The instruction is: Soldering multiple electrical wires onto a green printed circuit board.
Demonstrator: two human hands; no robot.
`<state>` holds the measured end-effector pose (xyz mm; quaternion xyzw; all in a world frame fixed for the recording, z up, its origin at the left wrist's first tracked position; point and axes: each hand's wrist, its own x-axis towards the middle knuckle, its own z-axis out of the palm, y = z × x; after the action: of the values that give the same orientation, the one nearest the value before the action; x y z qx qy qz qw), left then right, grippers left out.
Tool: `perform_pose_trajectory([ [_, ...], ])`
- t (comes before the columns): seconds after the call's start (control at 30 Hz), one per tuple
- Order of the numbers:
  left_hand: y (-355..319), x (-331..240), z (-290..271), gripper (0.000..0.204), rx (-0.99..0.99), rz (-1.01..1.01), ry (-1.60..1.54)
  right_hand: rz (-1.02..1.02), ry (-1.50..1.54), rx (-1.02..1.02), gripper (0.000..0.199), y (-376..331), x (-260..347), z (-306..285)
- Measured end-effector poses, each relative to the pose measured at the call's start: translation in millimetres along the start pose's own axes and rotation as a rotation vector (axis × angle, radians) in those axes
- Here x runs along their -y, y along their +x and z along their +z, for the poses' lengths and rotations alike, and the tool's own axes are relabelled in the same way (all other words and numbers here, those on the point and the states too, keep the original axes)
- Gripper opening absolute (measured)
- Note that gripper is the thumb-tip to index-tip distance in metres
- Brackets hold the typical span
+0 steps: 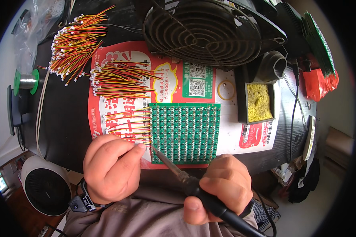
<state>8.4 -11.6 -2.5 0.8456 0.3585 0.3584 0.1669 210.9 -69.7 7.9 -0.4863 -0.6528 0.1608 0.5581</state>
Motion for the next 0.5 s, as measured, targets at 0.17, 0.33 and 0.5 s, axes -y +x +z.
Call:
perform_pose_trajectory([
  [0.17, -1.7, 1.1, 0.7, 0.025, -0.008, 0.013, 0.011, -0.004, 0.012, -0.001, 0.033, 0.2, -1.4, 1.9],
  [0.33, -0.6, 1.8, 0.8, 0.025, -0.005, 0.026, 0.009, -0.01, 0.01, 0.011, 0.032, 0.1, -3.3, 2.1],
  [0.5, -0.9, 0.8, 0.8, 0.025, -0.004, 0.015, 0.002, 0.005, 0.013, 0.02, 0.032, 1.4, -1.7, 3.5],
])
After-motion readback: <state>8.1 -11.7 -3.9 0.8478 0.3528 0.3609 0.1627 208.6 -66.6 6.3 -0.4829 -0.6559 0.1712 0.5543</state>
